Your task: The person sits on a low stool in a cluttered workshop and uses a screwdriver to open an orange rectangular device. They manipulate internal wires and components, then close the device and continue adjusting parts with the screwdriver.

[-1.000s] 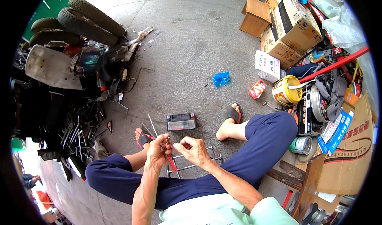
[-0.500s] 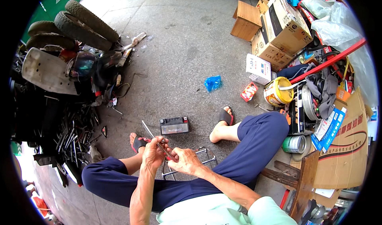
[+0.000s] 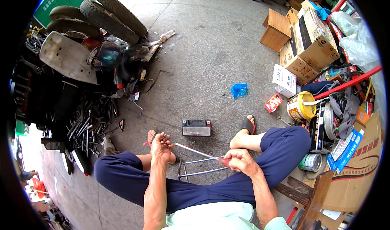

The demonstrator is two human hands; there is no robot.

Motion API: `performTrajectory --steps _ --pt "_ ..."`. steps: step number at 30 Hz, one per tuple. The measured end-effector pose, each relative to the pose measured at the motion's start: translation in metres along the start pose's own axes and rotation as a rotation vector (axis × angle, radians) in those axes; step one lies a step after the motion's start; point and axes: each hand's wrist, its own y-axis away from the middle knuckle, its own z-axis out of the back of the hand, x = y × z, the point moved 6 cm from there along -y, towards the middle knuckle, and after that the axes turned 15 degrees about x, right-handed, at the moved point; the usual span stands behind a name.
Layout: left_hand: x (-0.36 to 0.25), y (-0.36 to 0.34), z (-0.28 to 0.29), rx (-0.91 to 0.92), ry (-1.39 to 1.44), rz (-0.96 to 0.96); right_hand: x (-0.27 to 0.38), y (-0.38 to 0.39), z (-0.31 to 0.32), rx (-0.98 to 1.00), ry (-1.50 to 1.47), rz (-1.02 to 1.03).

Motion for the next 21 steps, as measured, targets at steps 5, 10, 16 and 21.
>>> performTrajectory --steps 5,10,16,21 --pt "0.003 0.013 -0.031 0.279 0.127 0.171 0.004 -0.011 0.02 -0.191 -0.18 0.219" --pt "0.011 0.032 -0.076 0.595 0.058 0.296 -0.003 -0.032 0.013 -0.37 0.367 0.211" --pt "0.033 0.034 -0.08 0.565 -0.29 0.299 -0.003 -0.062 -0.024 -0.27 0.199 0.184" --pt "0.059 0.035 -0.068 0.596 -0.307 0.323 -0.001 -0.077 -0.038 -0.297 0.384 0.213"
